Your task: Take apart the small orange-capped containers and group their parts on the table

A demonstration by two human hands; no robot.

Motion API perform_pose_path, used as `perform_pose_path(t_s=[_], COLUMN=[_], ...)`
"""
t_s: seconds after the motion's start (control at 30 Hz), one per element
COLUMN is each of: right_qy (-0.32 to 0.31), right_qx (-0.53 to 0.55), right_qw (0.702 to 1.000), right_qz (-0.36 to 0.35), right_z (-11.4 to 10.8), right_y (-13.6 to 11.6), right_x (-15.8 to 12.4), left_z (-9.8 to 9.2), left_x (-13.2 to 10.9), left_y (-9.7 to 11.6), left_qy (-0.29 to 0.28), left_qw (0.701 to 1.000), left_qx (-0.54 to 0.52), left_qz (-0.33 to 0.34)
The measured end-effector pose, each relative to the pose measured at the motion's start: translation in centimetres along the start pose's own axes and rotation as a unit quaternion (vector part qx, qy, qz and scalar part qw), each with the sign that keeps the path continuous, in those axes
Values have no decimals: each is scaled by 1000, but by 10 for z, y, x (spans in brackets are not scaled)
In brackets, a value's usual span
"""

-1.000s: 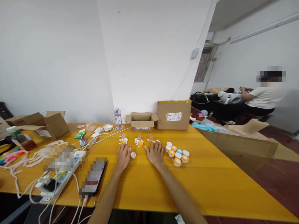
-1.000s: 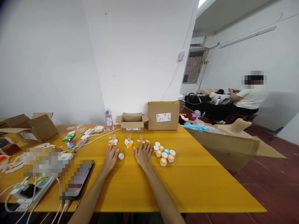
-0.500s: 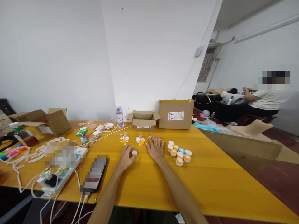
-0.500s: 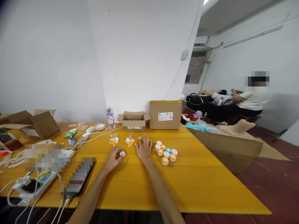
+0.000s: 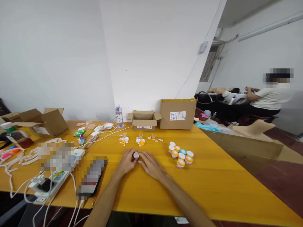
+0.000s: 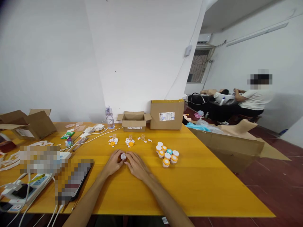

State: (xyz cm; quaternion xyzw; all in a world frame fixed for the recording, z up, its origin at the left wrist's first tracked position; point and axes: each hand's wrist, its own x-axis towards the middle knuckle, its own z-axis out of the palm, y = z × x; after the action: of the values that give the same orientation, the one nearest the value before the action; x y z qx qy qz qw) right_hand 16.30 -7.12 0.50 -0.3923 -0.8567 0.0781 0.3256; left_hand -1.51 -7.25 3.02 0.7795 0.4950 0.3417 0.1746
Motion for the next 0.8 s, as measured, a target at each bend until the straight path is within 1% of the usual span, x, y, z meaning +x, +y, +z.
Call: perform_pose_path(t_s=[0.1, 0.23, 0.33, 0.4, 0.53, 0.7, 0.8], right_qy=[0, 41, 64, 67, 52, 51, 64], right_qx=[51, 85, 95, 96, 81, 38, 28], right_qw=[999, 996, 993, 992, 993, 995, 995], right_qz=[5, 10, 29, 48, 75, 72, 69], right_z=[-4, -2, 2, 4, 5, 4, 2], right_y=[-6, 0, 3, 4, 2, 0, -3], right_x=[0, 5, 7, 9, 10, 10, 9], left_z=[1, 2, 2, 2, 4, 6, 6], left_x=[0, 0, 0, 0, 0, 1, 1], left_y=[4, 7, 8, 8, 6, 2, 2], left_qy=[-9, -14, -27, -29, -22, -14, -8], left_qw=[1000, 999, 998, 998, 998, 998, 998], left_qx=[-13, -11, 0, 8, 20, 16, 14], left_qz=[15, 42, 52, 58, 64, 62, 65])
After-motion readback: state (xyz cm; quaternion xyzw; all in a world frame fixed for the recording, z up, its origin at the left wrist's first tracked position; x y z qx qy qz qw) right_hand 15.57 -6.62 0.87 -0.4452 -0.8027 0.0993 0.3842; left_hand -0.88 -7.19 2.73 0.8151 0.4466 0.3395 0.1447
